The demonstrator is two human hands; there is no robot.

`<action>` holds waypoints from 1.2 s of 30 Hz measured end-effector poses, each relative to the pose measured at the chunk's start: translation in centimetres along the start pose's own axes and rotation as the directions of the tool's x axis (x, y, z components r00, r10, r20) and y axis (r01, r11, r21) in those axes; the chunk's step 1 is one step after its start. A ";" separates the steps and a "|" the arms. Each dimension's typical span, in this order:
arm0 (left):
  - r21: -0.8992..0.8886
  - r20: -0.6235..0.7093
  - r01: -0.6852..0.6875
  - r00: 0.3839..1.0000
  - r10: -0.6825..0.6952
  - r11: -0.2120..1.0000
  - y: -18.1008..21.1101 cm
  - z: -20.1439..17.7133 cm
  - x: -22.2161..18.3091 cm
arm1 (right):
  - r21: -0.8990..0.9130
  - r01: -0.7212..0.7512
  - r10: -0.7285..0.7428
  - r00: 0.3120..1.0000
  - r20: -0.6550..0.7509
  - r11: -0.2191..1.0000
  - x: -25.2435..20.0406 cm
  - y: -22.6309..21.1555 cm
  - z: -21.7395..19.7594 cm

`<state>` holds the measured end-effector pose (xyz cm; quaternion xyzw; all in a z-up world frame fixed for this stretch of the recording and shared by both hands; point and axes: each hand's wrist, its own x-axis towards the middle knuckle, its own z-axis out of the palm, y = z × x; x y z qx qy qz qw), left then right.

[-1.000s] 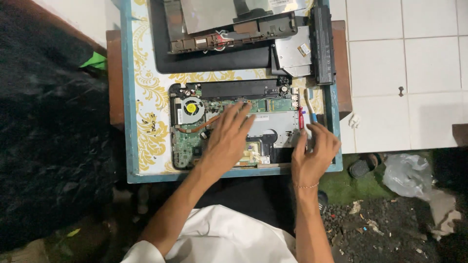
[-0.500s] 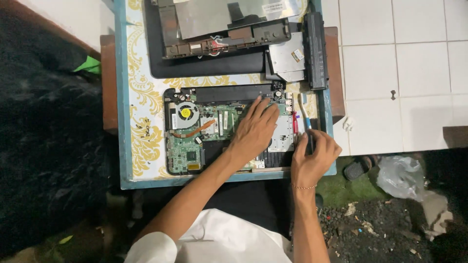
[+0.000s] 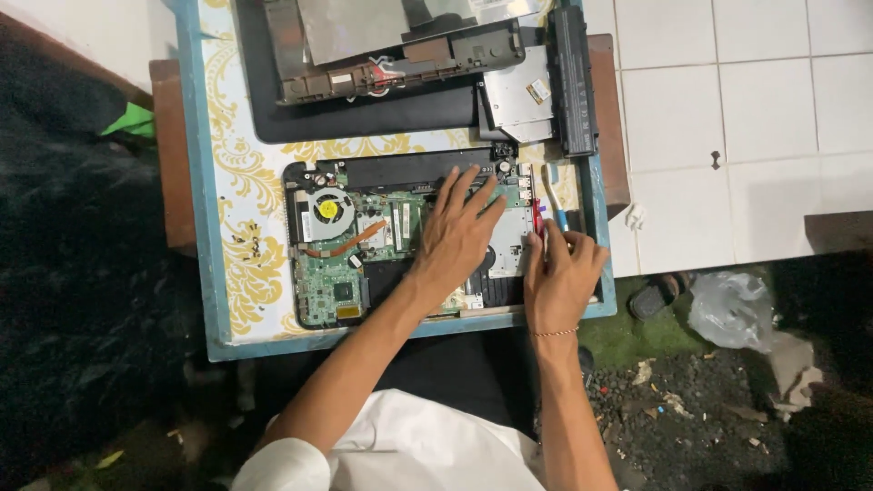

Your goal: Disassembling a laptop to remove and clean the optical drive unit using tools.

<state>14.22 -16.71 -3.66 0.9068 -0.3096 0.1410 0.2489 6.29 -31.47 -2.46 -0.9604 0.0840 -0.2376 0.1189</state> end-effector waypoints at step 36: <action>-0.118 -0.210 -0.197 0.963 0.170 0.973 -3.2 1.5 1.1 | 0.038 0.002 0.002 0.993 -0.117 0.999 -0.4 -0.1 0.2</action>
